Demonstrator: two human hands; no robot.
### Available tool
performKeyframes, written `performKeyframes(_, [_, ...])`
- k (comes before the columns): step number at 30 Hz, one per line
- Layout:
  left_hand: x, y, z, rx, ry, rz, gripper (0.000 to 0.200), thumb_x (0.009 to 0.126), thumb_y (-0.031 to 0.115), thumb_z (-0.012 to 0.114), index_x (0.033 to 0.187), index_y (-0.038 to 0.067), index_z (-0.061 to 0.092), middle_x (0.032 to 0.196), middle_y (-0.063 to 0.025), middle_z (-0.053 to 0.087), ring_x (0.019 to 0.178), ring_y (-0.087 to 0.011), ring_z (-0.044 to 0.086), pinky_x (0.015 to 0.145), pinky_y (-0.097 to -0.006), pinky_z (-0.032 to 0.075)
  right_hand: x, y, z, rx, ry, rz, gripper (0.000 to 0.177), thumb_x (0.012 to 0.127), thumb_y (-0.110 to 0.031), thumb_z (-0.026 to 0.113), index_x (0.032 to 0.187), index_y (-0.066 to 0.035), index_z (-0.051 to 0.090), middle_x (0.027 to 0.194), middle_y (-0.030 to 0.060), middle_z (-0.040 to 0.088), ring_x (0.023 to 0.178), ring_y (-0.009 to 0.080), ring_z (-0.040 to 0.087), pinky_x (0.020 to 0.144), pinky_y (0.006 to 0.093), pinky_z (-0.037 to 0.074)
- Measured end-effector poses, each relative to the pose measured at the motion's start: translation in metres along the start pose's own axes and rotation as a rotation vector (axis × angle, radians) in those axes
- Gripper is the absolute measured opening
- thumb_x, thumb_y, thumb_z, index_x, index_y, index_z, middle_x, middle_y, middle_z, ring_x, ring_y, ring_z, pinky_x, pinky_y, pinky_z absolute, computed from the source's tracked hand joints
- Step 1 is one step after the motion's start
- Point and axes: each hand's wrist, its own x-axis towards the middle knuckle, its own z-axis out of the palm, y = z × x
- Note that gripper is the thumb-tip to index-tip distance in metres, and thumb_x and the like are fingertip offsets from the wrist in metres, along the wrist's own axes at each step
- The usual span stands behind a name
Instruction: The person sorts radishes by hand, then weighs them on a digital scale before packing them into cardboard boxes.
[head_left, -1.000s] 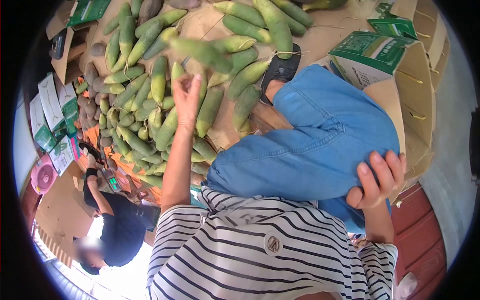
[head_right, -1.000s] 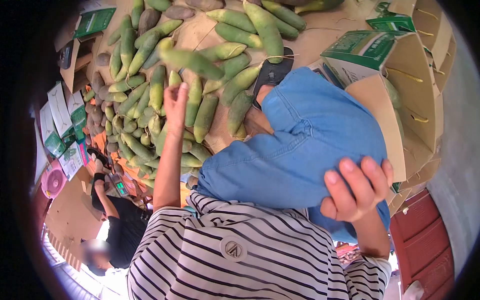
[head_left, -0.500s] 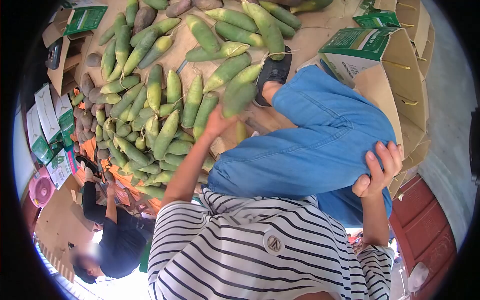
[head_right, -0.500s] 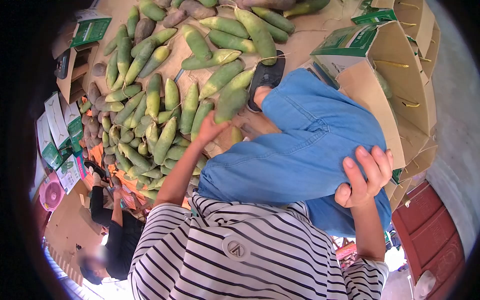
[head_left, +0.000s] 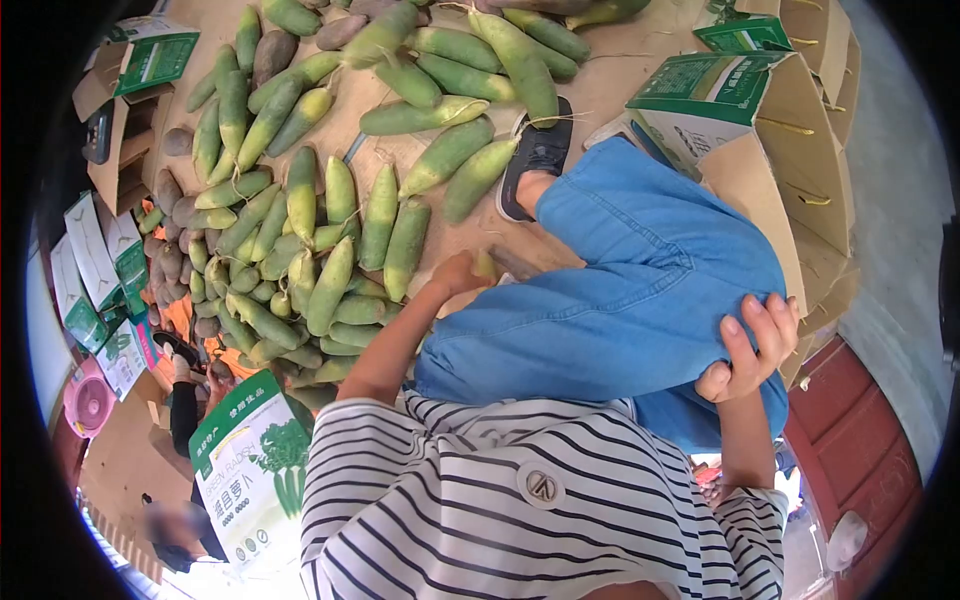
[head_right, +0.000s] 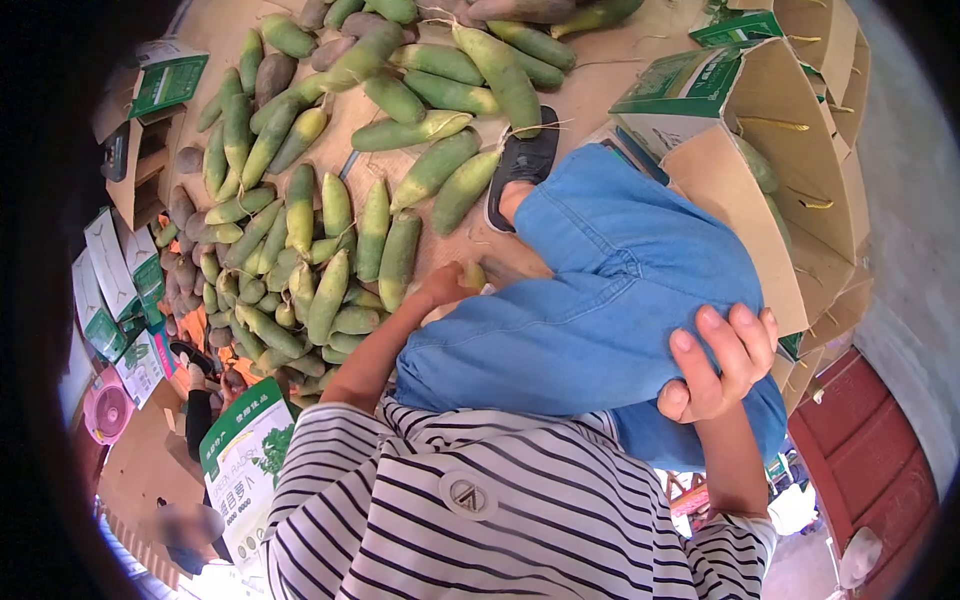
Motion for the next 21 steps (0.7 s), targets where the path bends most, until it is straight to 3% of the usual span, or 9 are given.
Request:
performKeyframes(7, [0.013, 0.002, 0.015, -0.04, 0.036, 0.124, 0.068, 0.067, 0.04, 0.075, 0.114, -0.003, 0.051, 0.102, -0.0236, 0.062, 0.096, -0.0361, 0.06, 0.082, -0.0408, 0.047, -0.003, 0.002, 0.001, 0.006, 0.001, 0.027, 0.036, 0.092, -0.033, 0.031, 0.11, -0.011, 0.054, 0.117, 0.0138, 0.054, 0.117, 0.0328, 0.045, 0.103, 0.0511, 0.03])
performKeyframes(11, [-0.038, 0.033, -0.053, -0.088, 0.159, 0.182, 0.055, 0.071, 0.031, 0.075, 0.109, -0.002, 0.052, 0.092, -0.0198, 0.063, 0.086, -0.0323, 0.063, 0.076, -0.0382, 0.049, 0.0, -0.001, 0.001, 0.033, 0.028, 0.015, 0.035, 0.091, -0.031, 0.034, 0.108, -0.01, 0.056, 0.116, 0.0136, 0.055, 0.115, 0.0329, 0.046, 0.102, 0.0511, 0.031])
performKeyframes(13, [-0.05, 0.027, -0.087, -0.284, 0.34, 0.197, 0.043, 0.077, 0.024, 0.072, 0.107, -0.001, 0.054, 0.088, -0.0157, 0.064, 0.081, -0.0254, 0.063, 0.073, -0.0339, 0.05, 0.005, 0.0, 0.005, 0.059, 0.073, 0.012, 0.035, 0.089, -0.03, 0.036, 0.106, -0.011, 0.059, 0.115, 0.0118, 0.056, 0.113, 0.0314, 0.048, 0.102, 0.0497, 0.031])
performKeyframes(15, [-0.085, 0.056, -0.152, -0.39, 0.456, 0.337, 0.038, 0.081, 0.023, 0.069, 0.106, -0.001, 0.054, 0.089, -0.0125, 0.064, 0.081, -0.019, 0.062, 0.073, -0.0315, 0.049, 0.01, -0.002, 0.005, 0.091, 0.118, 0.034, 0.033, 0.088, -0.03, 0.039, 0.103, -0.015, 0.064, 0.114, 0.0082, 0.059, 0.11, 0.0284, 0.05, 0.101, 0.0468, 0.032])
performKeyframes(16, [-0.074, 0.036, -0.173, -0.394, 0.468, 0.398, 0.037, 0.083, 0.021, 0.068, 0.106, -0.003, 0.052, 0.094, -0.0115, 0.064, 0.083, -0.0165, 0.061, 0.074, -0.0306, 0.049, 0.012, -0.003, 0.004, 0.09, 0.111, 0.032, 0.033, 0.087, -0.029, 0.039, 0.104, -0.014, 0.064, 0.115, 0.0084, 0.058, 0.11, 0.0281, 0.05, 0.101, 0.0464, 0.032])
performKeyframes(17, [-0.1, 0.065, -0.203, -0.453, 0.507, 0.343, 0.039, 0.082, 0.022, 0.069, 0.106, -0.004, 0.052, 0.095, -0.0122, 0.064, 0.084, -0.0171, 0.061, 0.074, -0.0307, 0.049, 0.015, -0.003, 0.003, 0.089, 0.104, 0.03, 0.033, 0.087, -0.029, 0.04, 0.104, -0.014, 0.064, 0.115, 0.0085, 0.058, 0.111, 0.0278, 0.05, 0.101, 0.046, 0.032])
performKeyframes(19, [-0.082, 0.046, -0.236, -0.378, 0.764, 0.429, 0.043, 0.081, 0.024, 0.07, 0.107, -0.005, 0.052, 0.096, -0.0146, 0.063, 0.087, -0.0219, 0.06, 0.077, -0.0327, 0.047, 0.019, -0.003, 0.001, 0.099, 0.092, 0.023, 0.034, 0.086, -0.028, 0.042, 0.108, -0.013, 0.064, 0.119, 0.0098, 0.057, 0.113, 0.0283, 0.05, 0.102, 0.045, 0.031])
performKeyframes(20, [-0.084, 0.053, -0.245, -0.138, 1.014, 0.399, 0.047, 0.08, 0.025, 0.071, 0.11, -0.006, 0.051, 0.105, -0.0187, 0.059, 0.095, -0.0251, 0.057, 0.081, -0.034, 0.046, 0.023, -0.004, -0.002, 0.125, 0.064, 0.021, 0.034, 0.085, -0.028, 0.045, 0.11, -0.012, 0.063, 0.12, 0.0105, 0.056, 0.113, 0.0291, 0.05, 0.102, 0.0454, 0.032])
performKeyframes(21, [-0.084, 0.06, -0.249, -0.079, 1.112, 0.398, 0.05, 0.081, 0.026, 0.07, 0.113, -0.006, 0.05, 0.108, -0.0199, 0.057, 0.098, -0.026, 0.056, 0.083, -0.0348, 0.045, 0.027, -0.005, -0.007, 0.139, 0.035, 0.029, 0.035, 0.084, -0.027, 0.047, 0.112, -0.012, 0.062, 0.121, 0.0112, 0.055, 0.113, 0.0299, 0.05, 0.101, 0.0459, 0.032])
